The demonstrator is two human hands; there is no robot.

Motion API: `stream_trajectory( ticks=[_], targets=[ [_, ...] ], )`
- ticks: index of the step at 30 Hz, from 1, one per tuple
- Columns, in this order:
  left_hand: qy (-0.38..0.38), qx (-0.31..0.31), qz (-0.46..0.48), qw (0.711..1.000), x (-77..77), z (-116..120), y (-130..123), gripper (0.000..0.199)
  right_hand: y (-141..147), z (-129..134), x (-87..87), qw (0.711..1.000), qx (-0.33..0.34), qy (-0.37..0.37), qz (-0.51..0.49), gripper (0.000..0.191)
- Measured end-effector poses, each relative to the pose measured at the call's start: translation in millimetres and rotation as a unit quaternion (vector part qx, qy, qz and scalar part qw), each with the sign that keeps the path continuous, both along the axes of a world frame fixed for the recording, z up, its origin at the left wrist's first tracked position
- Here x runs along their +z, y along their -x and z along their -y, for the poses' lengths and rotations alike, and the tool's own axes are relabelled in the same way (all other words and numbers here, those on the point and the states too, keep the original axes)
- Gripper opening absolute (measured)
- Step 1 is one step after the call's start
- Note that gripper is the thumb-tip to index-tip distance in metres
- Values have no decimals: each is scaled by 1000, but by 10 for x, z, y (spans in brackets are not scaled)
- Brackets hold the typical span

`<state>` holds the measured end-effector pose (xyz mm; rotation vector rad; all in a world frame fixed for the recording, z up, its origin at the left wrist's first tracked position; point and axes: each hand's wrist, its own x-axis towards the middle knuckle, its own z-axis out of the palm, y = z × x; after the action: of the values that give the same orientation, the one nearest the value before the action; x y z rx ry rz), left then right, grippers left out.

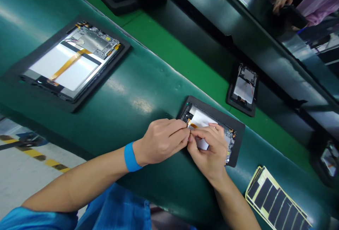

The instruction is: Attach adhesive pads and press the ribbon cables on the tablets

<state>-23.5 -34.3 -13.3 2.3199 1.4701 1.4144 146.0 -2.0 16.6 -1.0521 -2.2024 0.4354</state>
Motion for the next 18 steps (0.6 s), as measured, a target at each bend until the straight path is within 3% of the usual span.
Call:
stream_trajectory(
  ticks=[18],
  targets=[
    [114, -36, 221, 968, 51, 29, -36, 13, -1, 61, -21, 995, 2, 75, -69, 11]
  ],
)
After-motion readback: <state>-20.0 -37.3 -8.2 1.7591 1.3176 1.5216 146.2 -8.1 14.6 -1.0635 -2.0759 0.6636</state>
